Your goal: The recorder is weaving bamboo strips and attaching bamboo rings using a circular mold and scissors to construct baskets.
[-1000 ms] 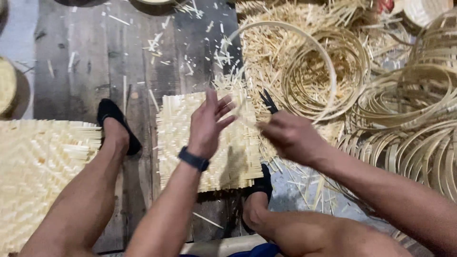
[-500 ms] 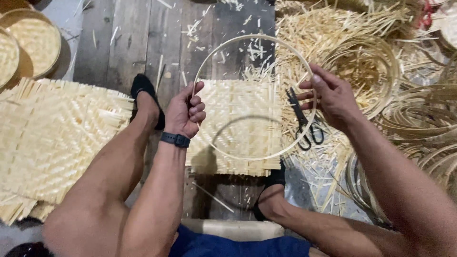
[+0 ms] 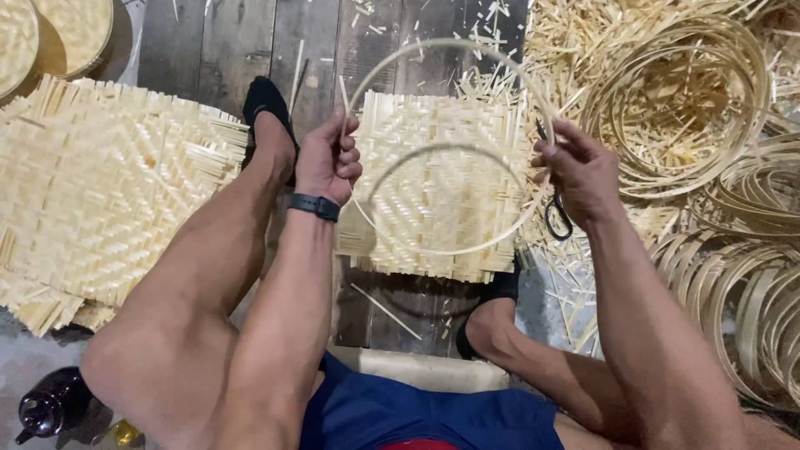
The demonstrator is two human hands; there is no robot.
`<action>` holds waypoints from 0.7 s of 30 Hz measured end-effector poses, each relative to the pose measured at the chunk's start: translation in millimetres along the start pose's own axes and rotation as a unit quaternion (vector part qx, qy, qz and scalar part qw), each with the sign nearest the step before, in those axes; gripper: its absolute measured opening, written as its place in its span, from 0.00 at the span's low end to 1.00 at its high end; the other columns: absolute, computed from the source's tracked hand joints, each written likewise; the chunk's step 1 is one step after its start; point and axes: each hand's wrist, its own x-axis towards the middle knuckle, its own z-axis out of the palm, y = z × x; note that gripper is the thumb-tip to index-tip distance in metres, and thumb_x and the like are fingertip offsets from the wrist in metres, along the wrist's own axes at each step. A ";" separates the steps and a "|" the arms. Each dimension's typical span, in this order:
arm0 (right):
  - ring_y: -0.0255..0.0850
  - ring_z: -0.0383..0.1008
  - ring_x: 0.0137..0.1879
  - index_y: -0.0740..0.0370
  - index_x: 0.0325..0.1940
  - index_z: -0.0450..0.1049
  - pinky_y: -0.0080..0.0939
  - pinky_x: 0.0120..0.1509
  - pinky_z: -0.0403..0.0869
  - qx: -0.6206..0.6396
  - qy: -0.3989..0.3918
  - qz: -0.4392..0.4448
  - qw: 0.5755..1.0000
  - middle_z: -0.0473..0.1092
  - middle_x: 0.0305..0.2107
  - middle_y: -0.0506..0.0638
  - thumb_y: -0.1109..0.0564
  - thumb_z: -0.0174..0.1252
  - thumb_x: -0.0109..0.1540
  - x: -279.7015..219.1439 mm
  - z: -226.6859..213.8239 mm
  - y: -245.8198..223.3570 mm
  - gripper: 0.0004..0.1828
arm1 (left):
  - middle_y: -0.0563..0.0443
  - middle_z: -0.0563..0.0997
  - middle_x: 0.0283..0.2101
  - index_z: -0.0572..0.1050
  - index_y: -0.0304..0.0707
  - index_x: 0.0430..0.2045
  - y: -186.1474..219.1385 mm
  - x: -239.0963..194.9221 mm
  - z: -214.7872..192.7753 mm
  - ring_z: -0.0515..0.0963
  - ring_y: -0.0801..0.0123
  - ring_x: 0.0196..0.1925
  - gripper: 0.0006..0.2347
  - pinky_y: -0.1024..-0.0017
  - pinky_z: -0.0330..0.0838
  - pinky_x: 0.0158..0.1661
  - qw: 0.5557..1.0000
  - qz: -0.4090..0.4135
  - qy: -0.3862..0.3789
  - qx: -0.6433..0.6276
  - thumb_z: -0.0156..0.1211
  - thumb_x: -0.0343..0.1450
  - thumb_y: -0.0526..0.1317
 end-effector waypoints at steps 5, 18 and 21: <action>0.39 0.80 0.41 0.63 0.59 0.76 0.37 0.41 0.83 -0.178 0.046 -0.001 0.983 0.77 0.41 0.54 0.67 0.62 0.61 8.5 -5.0 63.5 0.21 | 0.56 0.77 0.22 0.76 0.41 0.35 -30.1 14.9 -32.8 0.74 0.75 0.21 0.07 0.78 0.68 0.18 0.961 0.124 0.127 0.213 0.63 0.65 0.34; 0.39 0.80 0.35 0.64 0.42 0.84 0.39 0.46 0.76 -0.410 0.147 -0.113 0.893 0.79 0.31 0.58 0.57 0.75 0.54 28.0 -22.0 137.6 0.15 | 0.42 0.86 0.34 0.85 0.35 0.33 -46.0 49.3 -80.9 0.86 0.64 0.36 0.12 0.69 0.78 0.44 0.708 0.219 0.237 0.629 0.76 0.57 0.34; 0.42 0.81 0.35 0.64 0.42 0.83 0.42 0.44 0.76 -0.381 0.111 -0.133 0.908 0.80 0.30 0.57 0.56 0.68 0.57 14.9 -24.0 143.4 0.12 | 0.41 0.87 0.32 0.84 0.28 0.30 -56.6 38.3 -81.7 0.87 0.63 0.35 0.07 0.63 0.80 0.41 0.707 0.205 0.209 0.644 0.72 0.64 0.35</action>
